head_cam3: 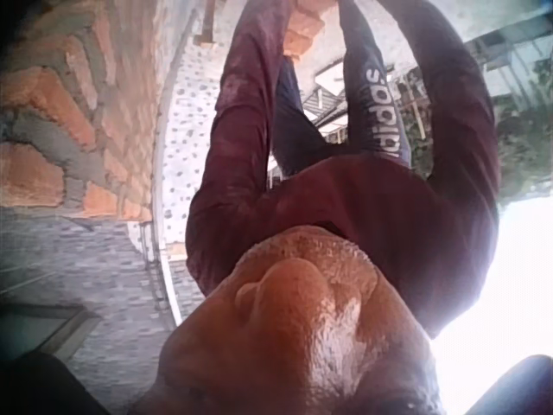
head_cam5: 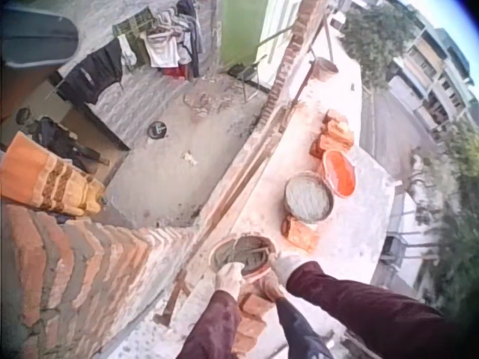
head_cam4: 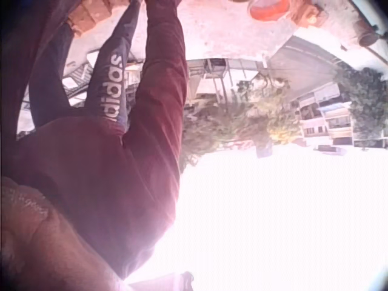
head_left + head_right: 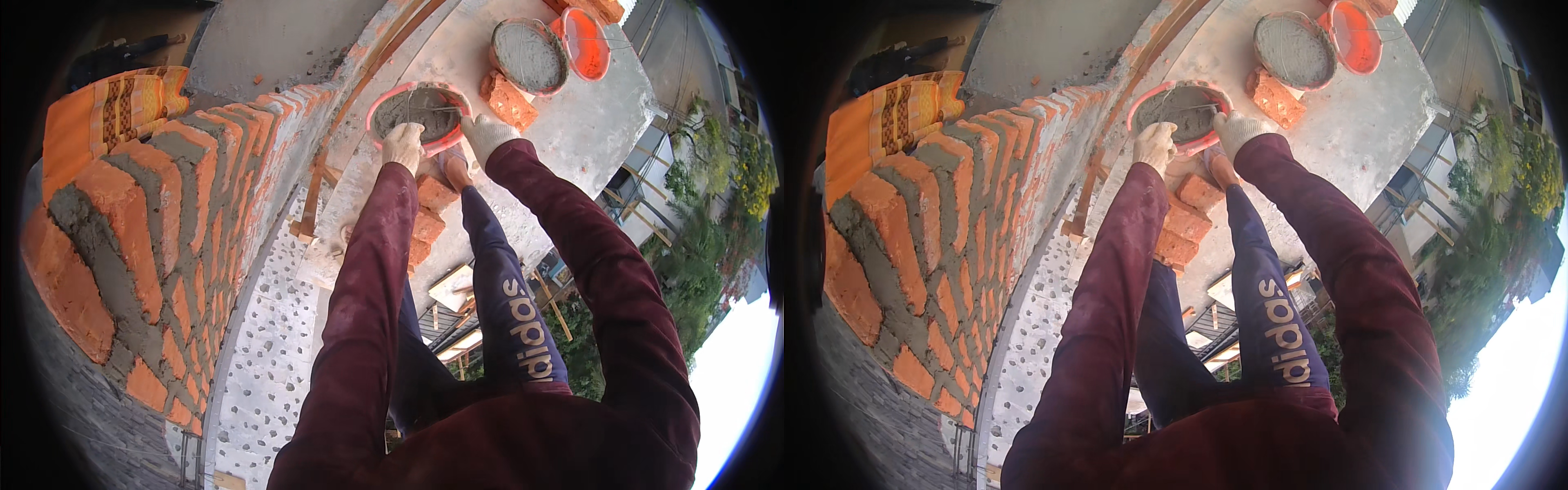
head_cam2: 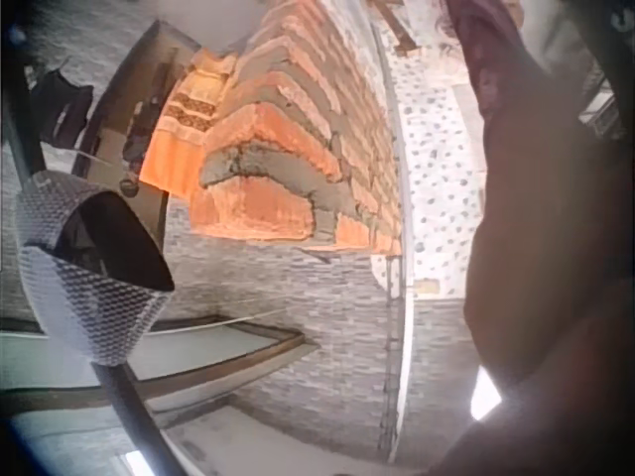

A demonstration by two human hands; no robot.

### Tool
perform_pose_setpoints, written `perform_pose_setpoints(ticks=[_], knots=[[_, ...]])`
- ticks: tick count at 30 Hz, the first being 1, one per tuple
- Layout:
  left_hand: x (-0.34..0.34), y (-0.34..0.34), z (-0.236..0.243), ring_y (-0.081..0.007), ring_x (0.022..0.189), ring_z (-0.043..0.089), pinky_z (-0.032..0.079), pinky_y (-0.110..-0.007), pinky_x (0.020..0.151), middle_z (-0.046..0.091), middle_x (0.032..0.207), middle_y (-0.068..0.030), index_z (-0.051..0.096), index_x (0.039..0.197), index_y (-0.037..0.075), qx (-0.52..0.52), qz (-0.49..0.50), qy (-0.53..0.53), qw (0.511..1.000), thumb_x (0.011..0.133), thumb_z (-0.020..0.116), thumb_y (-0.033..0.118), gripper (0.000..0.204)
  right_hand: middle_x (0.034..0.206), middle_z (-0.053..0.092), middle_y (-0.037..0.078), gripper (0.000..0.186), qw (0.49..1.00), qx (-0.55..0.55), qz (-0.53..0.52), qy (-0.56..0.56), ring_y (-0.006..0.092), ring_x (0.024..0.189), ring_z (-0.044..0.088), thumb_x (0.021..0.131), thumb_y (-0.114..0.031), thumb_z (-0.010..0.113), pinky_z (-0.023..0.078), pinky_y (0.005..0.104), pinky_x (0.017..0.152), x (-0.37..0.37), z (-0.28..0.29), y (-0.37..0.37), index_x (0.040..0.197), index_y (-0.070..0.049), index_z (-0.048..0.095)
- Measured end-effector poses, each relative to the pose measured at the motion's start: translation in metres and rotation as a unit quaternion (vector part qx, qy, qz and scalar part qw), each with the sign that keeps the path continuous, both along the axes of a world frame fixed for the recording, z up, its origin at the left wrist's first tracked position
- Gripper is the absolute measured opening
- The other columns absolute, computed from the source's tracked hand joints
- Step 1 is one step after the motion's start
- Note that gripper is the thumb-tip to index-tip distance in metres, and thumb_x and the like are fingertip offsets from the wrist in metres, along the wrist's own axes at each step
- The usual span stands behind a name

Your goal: The person scoops mortar from a bucket with a trowel and spreads it on a brick wall. They then pick up a brick and place it onto the mortar bed, tapping it into position.

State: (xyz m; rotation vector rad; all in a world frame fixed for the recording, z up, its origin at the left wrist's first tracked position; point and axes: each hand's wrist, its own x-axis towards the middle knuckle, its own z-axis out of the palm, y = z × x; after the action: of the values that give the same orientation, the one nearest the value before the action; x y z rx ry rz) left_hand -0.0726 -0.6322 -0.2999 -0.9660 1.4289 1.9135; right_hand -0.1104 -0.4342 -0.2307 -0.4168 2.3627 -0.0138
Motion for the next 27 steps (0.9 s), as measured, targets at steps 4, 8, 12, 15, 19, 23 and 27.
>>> perform_pose_setpoints(ticks=[4, 8, 12, 15, 19, 23, 27], knots=[[-0.014, -0.002, -0.022, -0.0098, 0.056, 0.050, 0.042, -0.027, 0.054, 0.052, 0.068, 0.0006, 0.070, 0.100, 0.001, 0.026, 0.024, 0.008, 0.999, 0.096, 0.059, 0.024, 0.026, 0.102, 0.070, 0.019, 0.022, 0.995, -0.015, 0.084, 0.052, 0.0373, 0.087, 0.074, 0.096, -0.014, 0.056, 0.060, 0.0450, 0.067, -0.044, -0.050, -0.013, 0.115, -0.003, 0.058], [-0.011, -0.040, -0.060, -0.0141, 0.068, 0.058, 0.048, -0.030, 0.066, 0.061, 0.075, -0.0010, 0.073, 0.100, -0.002, -0.106, -0.038, 0.069, 0.991, 0.097, 0.057, 0.024, 0.030, 0.092, 0.073, 0.017, 0.021, 0.995, -0.026, 0.088, 0.037, 0.0349, 0.078, 0.075, 0.094, -0.015, 0.056, 0.059, 0.0461, 0.064, -0.071, -0.093, -0.044, 0.110, -0.003, 0.061], [0.006, -0.064, -0.097, -0.0193, 0.089, 0.067, 0.051, -0.035, 0.081, 0.074, 0.096, -0.0088, 0.075, 0.110, -0.002, -0.150, -0.035, 0.060, 0.986, 0.101, 0.060, 0.032, 0.038, 0.075, 0.072, 0.019, 0.017, 0.996, -0.045, 0.008, 0.076, 0.0372, 0.070, 0.074, 0.091, -0.012, 0.054, 0.058, 0.0503, 0.060, -0.004, -0.203, -0.034, 0.099, 0.000, 0.062], [0.019, -0.084, -0.112, -0.0244, 0.102, 0.069, 0.050, -0.037, 0.088, 0.073, 0.111, -0.0191, 0.072, 0.119, 0.001, -0.158, -0.070, 0.028, 0.985, 0.100, 0.062, 0.038, 0.043, 0.097, 0.073, 0.023, 0.022, 0.999, 0.018, -0.026, -0.030, 0.0344, 0.085, 0.076, 0.094, -0.010, 0.053, 0.061, 0.0470, 0.077, 0.013, -0.137, -0.055, 0.112, 0.002, 0.058], [0.030, -0.093, -0.103, -0.0315, 0.105, 0.068, 0.050, -0.038, 0.091, 0.070, 0.115, -0.0242, 0.065, 0.130, 0.001, -0.230, -0.152, 0.093, 0.957, 0.099, 0.062, 0.036, 0.047, 0.094, 0.074, 0.024, 0.026, 0.998, 0.045, -0.043, -0.029, 0.0360, 0.091, 0.076, 0.090, -0.013, 0.062, 0.061, 0.0456, 0.074, 0.011, -0.076, -0.049, 0.111, 0.003, 0.060], [0.060, -0.111, -0.031, -0.0333, 0.112, 0.067, 0.050, -0.039, 0.095, 0.069, 0.122, -0.0242, 0.059, 0.137, -0.001, -0.238, -0.208, 0.101, 0.943, 0.098, 0.061, 0.034, 0.052, 0.100, 0.075, 0.023, 0.037, 0.990, 0.101, -0.072, -0.072, 0.0369, 0.093, 0.075, 0.090, -0.017, 0.065, 0.060, 0.0457, 0.075, 0.004, -0.037, -0.038, 0.122, 0.002, 0.062], [0.120, -0.168, 0.056, -0.0279, 0.131, 0.059, 0.042, -0.035, 0.111, 0.064, 0.136, -0.0211, 0.060, 0.137, -0.005, -0.151, -0.281, 0.132, 0.938, 0.101, 0.061, 0.030, 0.050, 0.104, 0.075, 0.019, 0.038, 0.974, 0.093, -0.187, -0.082, 0.0374, 0.099, 0.073, 0.088, -0.021, 0.066, 0.059, 0.0471, 0.079, 0.034, -0.019, -0.022, 0.124, -0.007, 0.068]])
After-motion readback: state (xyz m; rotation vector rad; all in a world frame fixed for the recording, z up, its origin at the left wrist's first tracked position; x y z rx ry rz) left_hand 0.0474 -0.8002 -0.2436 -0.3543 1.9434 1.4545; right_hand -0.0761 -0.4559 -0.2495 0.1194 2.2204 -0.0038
